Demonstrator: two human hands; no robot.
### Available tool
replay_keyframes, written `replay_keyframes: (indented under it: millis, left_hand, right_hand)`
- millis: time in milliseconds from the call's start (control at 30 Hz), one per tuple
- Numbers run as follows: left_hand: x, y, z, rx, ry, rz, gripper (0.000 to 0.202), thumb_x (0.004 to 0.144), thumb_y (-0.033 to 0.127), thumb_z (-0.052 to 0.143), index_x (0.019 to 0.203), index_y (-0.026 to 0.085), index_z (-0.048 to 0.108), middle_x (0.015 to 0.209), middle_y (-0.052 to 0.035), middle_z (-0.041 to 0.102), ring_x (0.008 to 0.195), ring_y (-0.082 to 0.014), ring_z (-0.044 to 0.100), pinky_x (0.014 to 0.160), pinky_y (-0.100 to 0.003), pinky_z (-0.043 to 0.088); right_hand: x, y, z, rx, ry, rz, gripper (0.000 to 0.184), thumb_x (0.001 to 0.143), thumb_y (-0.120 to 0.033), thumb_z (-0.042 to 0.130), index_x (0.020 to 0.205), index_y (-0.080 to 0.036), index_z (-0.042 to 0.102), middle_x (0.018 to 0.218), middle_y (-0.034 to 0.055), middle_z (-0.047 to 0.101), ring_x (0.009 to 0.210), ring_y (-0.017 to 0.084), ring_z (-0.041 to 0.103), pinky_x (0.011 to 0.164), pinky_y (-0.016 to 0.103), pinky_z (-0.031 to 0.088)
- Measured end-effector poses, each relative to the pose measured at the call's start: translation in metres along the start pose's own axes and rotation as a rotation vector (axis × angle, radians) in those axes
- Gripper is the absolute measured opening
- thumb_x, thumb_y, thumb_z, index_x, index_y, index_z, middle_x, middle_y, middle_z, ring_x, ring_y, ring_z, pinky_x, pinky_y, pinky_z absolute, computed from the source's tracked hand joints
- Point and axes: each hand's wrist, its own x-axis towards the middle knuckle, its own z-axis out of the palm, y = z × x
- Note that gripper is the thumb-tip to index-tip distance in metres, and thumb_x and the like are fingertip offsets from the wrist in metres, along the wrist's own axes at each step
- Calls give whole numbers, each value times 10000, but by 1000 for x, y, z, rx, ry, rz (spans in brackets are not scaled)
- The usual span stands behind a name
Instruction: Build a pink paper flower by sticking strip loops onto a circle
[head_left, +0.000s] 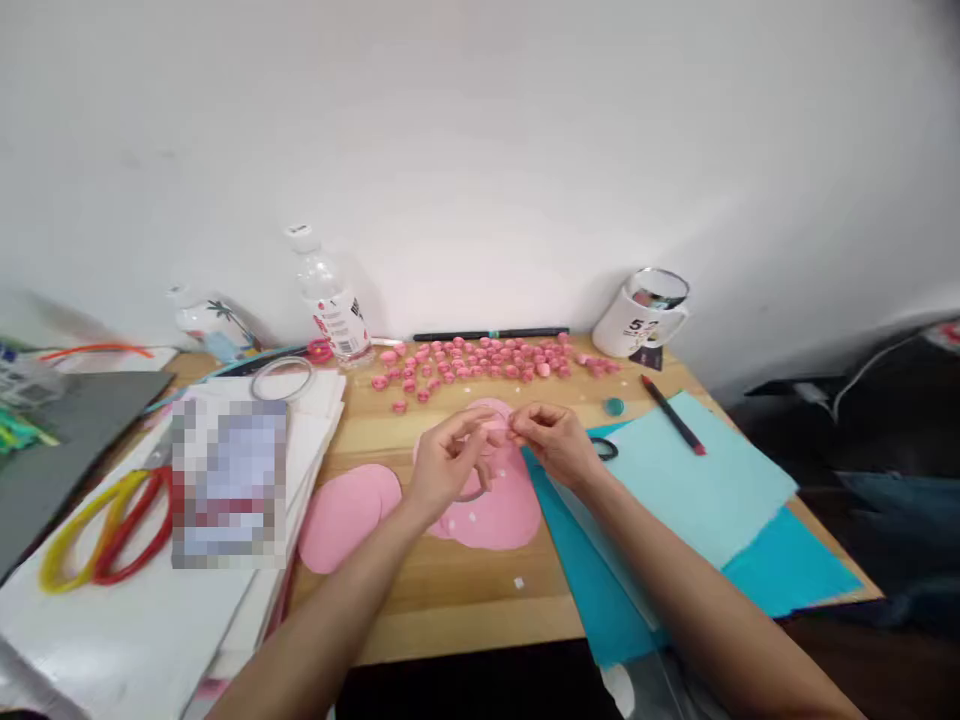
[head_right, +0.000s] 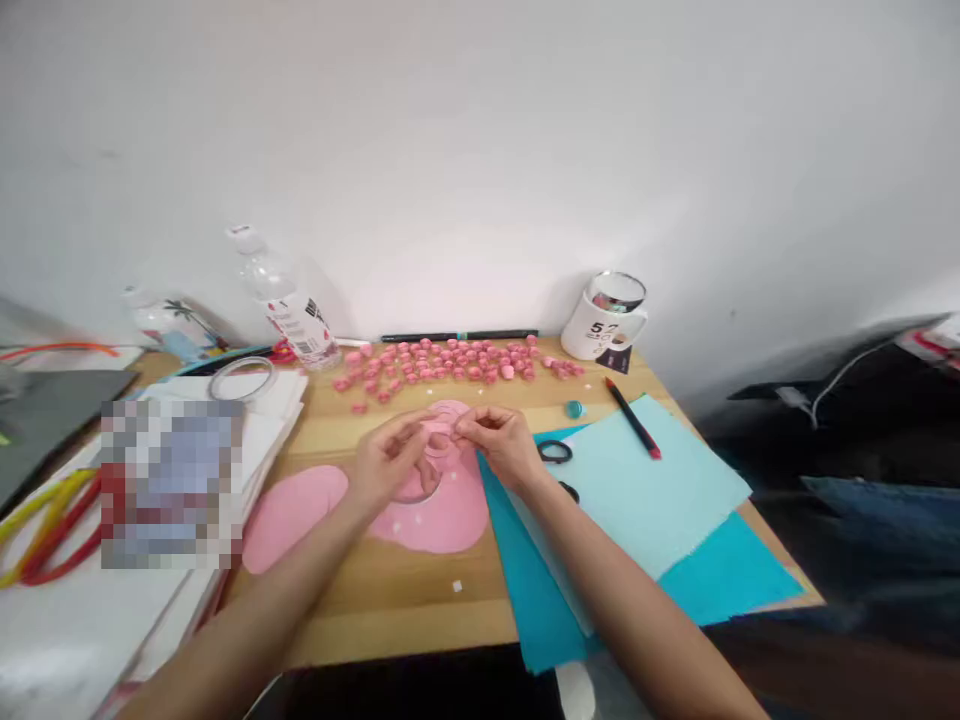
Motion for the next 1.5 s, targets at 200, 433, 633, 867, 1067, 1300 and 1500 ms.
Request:
replay_keyframes:
  millis: [200,433,633,867,1067,1300,1500]
  left_hand:
    - [0,3,1,9,-7,-4,305,820,351,542,1032,141,602,762,-32,647,358,-93,581,457,-249,513]
    - [0,8,0,25,36,3,339,815,352,547,1064,125,589,694,-21,655,374,-99,582,482,-253,517]
    - [0,9,1,67,-14,26,339,849,360,494,1056,124,620,656,-21,649,378,-95,582,482,-233,500]
    - [0,5,0,53,6,5,336,837,362,512,1068,137,606,694,-26,664,385,-99,589,475,-235,495]
    - [0,7,1,83,5,0,345,834,368,513,1053,117,603,698,-33,664,385,-97,585,475,-233,493]
    - [-1,10,2,89,1,0,320,823,354,532,1032,131,629,691,-30,668,442,-106,606,530,-245,510]
    - [-1,13,3,54,21,34,284,811,329,554,991,130,648,676,-23,656,437,-101,592,496,-239,493]
  right_hand:
    - [3,1,0,2,23,25,149,547,-281,803,610,-187,705,615,-8,688,549,78,607,569,178,484]
    - [3,2,-2,2,-44,50,153,579,-243,789,705,-197,715,709,-2,717,663,108,648,696,229,503]
    - [3,2,-3,11,-46,37,127,593,-229,780,678,-179,701,728,14,723,667,112,654,672,219,509]
    - [3,0,-3,49,10,56,287,529,-203,815,781,-195,678,663,-9,713,566,97,644,588,200,500]
    - [2,0,-2,-46,-21,22,166,578,-245,793,655,-174,665,574,-19,667,533,82,597,530,182,463]
    - [3,0,-2,3,-13,-23,137,594,-260,784,623,-184,675,570,-24,648,537,67,571,544,175,453]
    - [4,0,-4,50,30,-16,155,554,-269,806,597,-184,684,672,-7,686,566,67,582,550,170,472]
